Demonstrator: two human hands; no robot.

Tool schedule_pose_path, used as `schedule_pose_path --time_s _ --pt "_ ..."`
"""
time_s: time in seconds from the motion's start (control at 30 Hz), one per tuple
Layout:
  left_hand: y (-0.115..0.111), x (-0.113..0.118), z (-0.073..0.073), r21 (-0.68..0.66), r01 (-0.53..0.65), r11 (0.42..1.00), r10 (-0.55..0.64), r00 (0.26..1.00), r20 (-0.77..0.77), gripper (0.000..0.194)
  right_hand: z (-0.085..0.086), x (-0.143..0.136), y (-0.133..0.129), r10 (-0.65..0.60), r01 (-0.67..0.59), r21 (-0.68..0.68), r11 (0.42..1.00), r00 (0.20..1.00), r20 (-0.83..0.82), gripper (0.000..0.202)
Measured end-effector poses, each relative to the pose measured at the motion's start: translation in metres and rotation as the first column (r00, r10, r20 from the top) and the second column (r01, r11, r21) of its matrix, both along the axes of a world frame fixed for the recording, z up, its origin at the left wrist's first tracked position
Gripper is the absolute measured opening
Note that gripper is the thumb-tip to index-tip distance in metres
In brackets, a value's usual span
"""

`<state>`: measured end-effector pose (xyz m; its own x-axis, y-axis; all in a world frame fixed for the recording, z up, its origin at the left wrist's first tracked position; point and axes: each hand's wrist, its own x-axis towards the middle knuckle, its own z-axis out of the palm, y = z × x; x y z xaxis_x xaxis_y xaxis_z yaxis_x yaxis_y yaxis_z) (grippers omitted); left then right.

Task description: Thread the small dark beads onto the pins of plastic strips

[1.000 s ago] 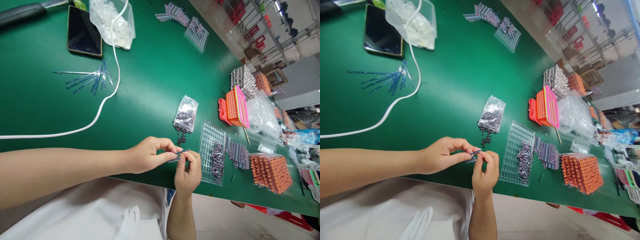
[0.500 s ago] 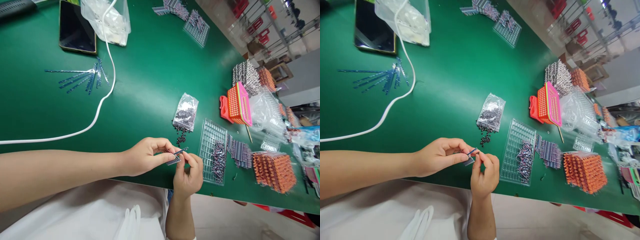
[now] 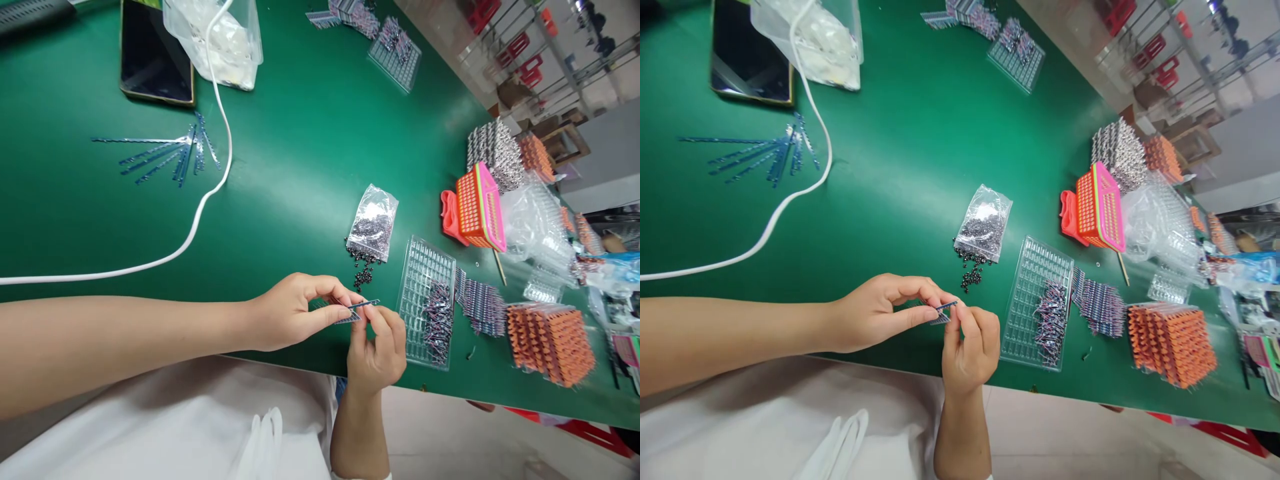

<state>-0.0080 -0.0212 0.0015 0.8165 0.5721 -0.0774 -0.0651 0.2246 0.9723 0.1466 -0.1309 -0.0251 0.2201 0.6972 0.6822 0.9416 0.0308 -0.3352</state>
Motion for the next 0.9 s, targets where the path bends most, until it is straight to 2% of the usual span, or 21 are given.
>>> schedule_pose_path --time_s 0.2,0.5,0.6,0.7,0.8,0.9 --pt "0.0012 -0.0006 0.0005 0.081 -0.002 0.997 0.003 1.000 -0.009 0.011 -0.0015 -0.0002 0.0002 0.003 -0.003 -0.001 1.000 1.000 0.010 0.024" --pt "0.0025 0.0016 -0.0003 -0.064 -0.004 0.998 0.002 0.999 -0.035 0.014 -0.0001 -0.0008 0.0010 0.027 -0.027 -0.011 1.000 1.000 -0.010 0.024" --pt "0.0041 0.0027 0.0011 -0.162 -0.010 0.987 0.005 1.000 -0.029 0.014 0.0010 -0.0017 0.0000 0.041 -0.043 -0.015 0.999 0.993 -0.108 0.021" --pt "0.0054 0.0036 0.0015 -0.230 -0.017 0.973 0.007 0.999 -0.046 0.015 0.0029 -0.0031 -0.0011 0.071 -0.080 -0.019 0.997 0.950 -0.303 0.013" --pt "0.0056 0.0045 0.0003 -0.235 -0.034 0.971 0.016 0.997 -0.079 0.016 0.0049 -0.0042 -0.0019 0.078 -0.102 -0.029 0.994 0.890 -0.450 0.005" --pt "0.0053 0.0053 -0.0004 -0.225 -0.039 0.974 0.019 0.996 -0.092 0.017 0.0060 -0.0044 -0.0023 0.055 -0.100 -0.061 0.993 0.860 -0.507 0.003"
